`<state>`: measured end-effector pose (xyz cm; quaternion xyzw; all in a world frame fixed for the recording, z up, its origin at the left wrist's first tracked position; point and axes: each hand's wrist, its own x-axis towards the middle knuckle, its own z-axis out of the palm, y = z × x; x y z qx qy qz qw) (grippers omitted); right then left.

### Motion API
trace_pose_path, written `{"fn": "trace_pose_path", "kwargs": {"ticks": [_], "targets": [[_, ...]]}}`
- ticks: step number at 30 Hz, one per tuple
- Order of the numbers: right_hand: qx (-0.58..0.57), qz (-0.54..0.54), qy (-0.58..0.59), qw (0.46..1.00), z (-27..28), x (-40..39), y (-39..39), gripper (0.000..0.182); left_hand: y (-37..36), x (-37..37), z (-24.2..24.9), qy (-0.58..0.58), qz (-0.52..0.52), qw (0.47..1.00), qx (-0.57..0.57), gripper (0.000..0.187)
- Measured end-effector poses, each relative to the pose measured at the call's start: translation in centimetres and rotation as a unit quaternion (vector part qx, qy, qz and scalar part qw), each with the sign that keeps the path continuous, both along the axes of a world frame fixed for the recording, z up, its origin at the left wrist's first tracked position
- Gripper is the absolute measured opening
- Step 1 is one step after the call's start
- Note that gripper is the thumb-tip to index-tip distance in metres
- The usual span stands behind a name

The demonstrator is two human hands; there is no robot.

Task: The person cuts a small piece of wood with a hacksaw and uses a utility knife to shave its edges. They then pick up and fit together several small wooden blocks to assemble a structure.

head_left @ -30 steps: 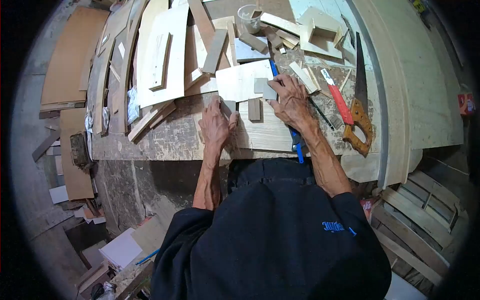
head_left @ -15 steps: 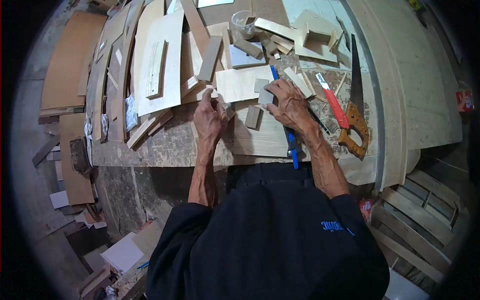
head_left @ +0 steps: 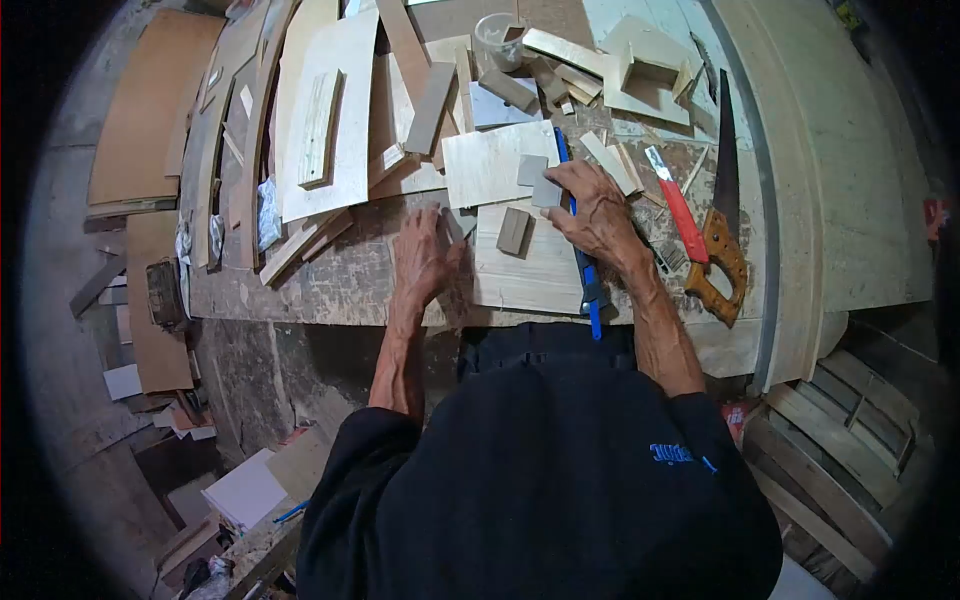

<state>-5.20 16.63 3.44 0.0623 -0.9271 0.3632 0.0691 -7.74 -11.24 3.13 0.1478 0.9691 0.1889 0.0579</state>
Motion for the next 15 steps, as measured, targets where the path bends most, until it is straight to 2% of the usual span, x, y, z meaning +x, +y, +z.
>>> {"fn": "trace_pose_path", "kwargs": {"ticks": [1,4,5,8,9,10,12,15], "targets": [[-0.003,0.002,0.001,1.0,0.0,0.0,0.1,0.048,0.5,0.0,1.5,-0.028,0.0,0.998,-0.056,0.061],[-0.007,0.007,0.0,1.0,-0.4,-0.1,0.2,0.048,-1.8,-0.5,0.7,-0.028,-0.049,0.997,-0.049,0.058],[-0.008,0.009,0.001,1.0,-0.5,0.0,0.3,0.048,-2.6,-0.3,0.8,-0.001,-0.045,0.999,-0.031,0.053],[-0.007,-0.002,-0.006,1.0,-0.4,0.2,0.4,0.048,-2.1,-0.3,5.2,-0.049,-0.024,0.994,0.095,0.049],[-0.007,-0.006,-0.009,1.0,-0.3,0.1,0.2,0.048,-2.1,-0.5,5.8,-0.019,-0.052,0.991,0.125,0.052],[-0.011,-0.002,-0.006,1.0,-0.1,0.0,0.1,0.048,-2.0,-0.9,5.8,-0.043,-0.042,0.983,0.171,0.054],[-0.015,0.0,-0.006,1.0,-0.1,0.2,0.2,0.048,-1.4,-2.1,5.6,-0.17,-0.009,0.936,0.308,0.053],[-0.028,-0.003,-0.005,1.0,-0.7,0.3,0.4,0.047,2.7,-3.6,5.9,-0.207,-0.064,0.834,0.508,0.046]]}}
